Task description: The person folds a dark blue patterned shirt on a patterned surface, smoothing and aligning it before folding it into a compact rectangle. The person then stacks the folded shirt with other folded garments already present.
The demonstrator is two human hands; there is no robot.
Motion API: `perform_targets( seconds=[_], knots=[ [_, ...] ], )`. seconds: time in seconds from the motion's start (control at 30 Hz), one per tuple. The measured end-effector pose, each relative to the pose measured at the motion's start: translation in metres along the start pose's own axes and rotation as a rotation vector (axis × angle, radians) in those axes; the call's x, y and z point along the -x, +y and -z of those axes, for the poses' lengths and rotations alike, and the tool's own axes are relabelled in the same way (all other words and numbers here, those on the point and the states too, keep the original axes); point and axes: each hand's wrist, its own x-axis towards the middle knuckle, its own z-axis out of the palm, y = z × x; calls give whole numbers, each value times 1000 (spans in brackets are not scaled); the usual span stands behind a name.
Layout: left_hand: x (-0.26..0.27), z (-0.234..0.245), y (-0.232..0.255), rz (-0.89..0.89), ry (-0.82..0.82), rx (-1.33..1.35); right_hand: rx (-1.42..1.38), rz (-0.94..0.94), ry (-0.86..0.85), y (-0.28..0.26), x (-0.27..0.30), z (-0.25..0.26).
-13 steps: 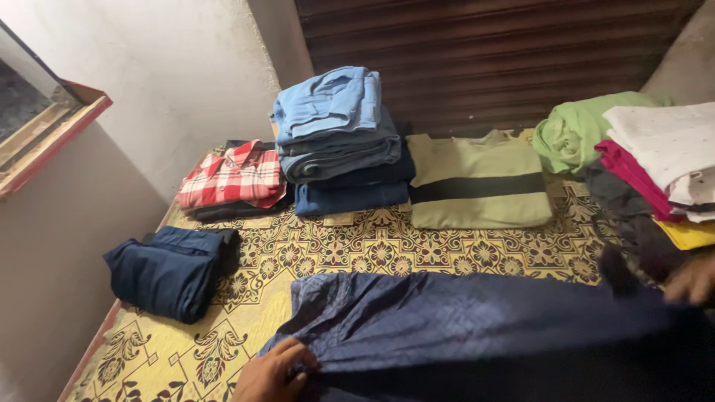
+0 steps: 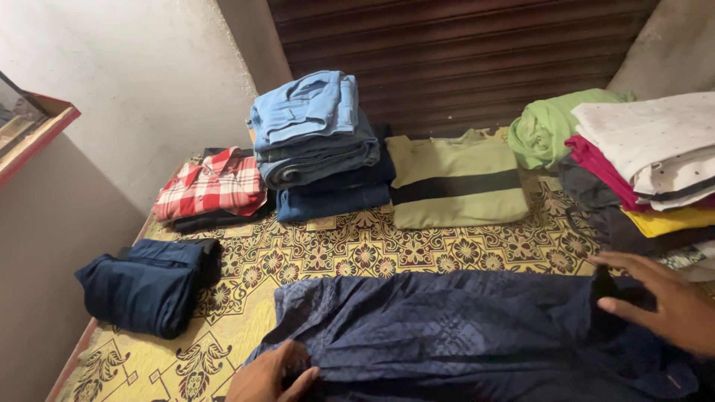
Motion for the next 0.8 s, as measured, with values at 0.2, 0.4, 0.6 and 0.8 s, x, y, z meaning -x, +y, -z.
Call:
perform_targets(
  seconds=[0.2, 0.4, 0.6, 0.8],
  knots=[
    [-14, -15, -22, 69, -64, 78, 519, -230, -487, 87, 25, -15],
    [-10, -22, -50, 27, -89, 68, 389, 28, -282, 173, 67, -29],
    [2, 1, -14, -229, -12, -259, 289, -177, -216, 136, 69, -32],
    [-7, -38, 31, -740, 332, -501, 339, 268, 163, 25, 62, -57]
  ],
)
